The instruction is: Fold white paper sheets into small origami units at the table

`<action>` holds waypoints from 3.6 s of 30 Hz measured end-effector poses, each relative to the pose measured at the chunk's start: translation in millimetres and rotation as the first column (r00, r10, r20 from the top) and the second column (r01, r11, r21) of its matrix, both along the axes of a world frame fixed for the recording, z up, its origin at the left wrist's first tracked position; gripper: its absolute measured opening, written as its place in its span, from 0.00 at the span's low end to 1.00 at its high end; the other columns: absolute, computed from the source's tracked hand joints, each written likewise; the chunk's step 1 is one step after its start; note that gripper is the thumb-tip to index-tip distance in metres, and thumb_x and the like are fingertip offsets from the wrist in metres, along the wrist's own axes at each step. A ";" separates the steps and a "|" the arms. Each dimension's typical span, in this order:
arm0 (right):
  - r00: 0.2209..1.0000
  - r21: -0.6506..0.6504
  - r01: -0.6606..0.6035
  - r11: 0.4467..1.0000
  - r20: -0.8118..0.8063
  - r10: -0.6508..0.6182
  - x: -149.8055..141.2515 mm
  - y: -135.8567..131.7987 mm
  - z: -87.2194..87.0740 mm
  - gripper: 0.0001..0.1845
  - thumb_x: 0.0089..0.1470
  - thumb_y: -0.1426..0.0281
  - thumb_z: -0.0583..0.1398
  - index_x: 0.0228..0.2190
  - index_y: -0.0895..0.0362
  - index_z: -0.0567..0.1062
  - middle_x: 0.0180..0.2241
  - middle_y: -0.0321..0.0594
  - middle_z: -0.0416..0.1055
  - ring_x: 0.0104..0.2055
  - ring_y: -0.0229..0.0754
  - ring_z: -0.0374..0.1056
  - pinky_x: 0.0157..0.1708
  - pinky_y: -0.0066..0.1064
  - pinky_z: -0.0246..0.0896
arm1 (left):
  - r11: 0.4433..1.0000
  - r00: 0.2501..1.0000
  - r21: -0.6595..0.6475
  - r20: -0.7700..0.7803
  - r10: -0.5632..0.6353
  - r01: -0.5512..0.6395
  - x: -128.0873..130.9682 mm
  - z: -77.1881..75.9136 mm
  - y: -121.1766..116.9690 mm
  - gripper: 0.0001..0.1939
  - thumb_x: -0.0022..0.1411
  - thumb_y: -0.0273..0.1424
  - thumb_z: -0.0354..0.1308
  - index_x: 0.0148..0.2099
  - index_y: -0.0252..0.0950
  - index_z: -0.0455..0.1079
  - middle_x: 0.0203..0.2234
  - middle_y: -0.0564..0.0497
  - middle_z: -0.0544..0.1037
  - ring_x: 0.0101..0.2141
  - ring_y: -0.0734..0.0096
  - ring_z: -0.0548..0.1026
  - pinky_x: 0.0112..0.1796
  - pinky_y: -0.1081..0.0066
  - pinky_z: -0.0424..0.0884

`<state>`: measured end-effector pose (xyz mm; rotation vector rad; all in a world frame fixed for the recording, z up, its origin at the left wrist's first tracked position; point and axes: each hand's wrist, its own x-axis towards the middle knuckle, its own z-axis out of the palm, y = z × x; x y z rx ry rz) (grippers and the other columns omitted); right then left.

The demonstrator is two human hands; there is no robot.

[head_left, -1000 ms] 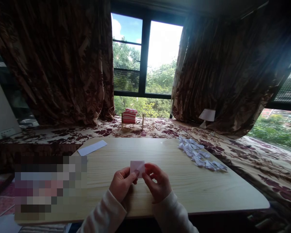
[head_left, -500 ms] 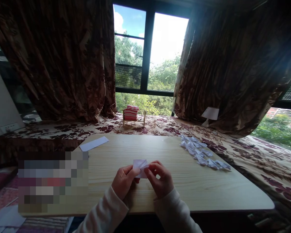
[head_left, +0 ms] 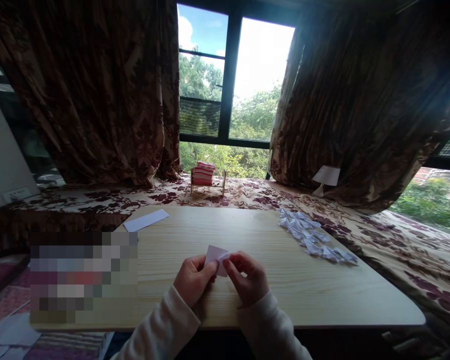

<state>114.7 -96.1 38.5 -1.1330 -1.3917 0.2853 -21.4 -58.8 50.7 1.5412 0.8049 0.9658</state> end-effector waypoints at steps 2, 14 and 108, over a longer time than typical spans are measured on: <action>1.000 0.000 0.007 1.000 0.006 -0.007 0.1 0.7 -0.1 0.03 0.48 0.72 0.58 0.25 0.58 0.71 0.20 0.35 0.67 0.22 0.34 0.62 0.19 0.24 0.60 | 1.000 1.000 0.001 -0.007 0.007 -0.007 0.2 -0.5 0.3 0.15 0.52 0.39 0.54 0.22 0.32 0.65 0.15 0.55 0.65 0.19 0.79 0.60 0.22 0.76 0.55; 0.937 0.254 0.083 0.964 0.310 -0.163 -2.7 -9.4 9.7 0.07 0.49 0.77 0.55 0.27 0.55 0.72 0.25 0.38 0.66 0.30 0.39 0.62 0.27 0.30 0.60 | 0.998 0.998 -0.013 -0.023 0.064 -0.064 -0.4 4.3 -0.7 0.16 0.51 0.38 0.54 0.19 0.31 0.66 0.13 0.55 0.64 0.19 0.78 0.59 0.22 0.75 0.55; 0.973 0.175 -0.132 0.976 0.210 0.094 -6.1 -5.2 2.8 0.22 0.46 0.82 0.52 0.42 0.54 0.68 0.32 0.40 0.66 0.32 0.38 0.63 0.28 0.30 0.65 | 0.978 0.958 -0.164 0.235 0.165 -0.128 -1.2 3.6 5.8 0.15 0.47 0.37 0.61 0.34 0.30 0.76 0.22 0.48 0.78 0.24 0.71 0.72 0.27 0.74 0.66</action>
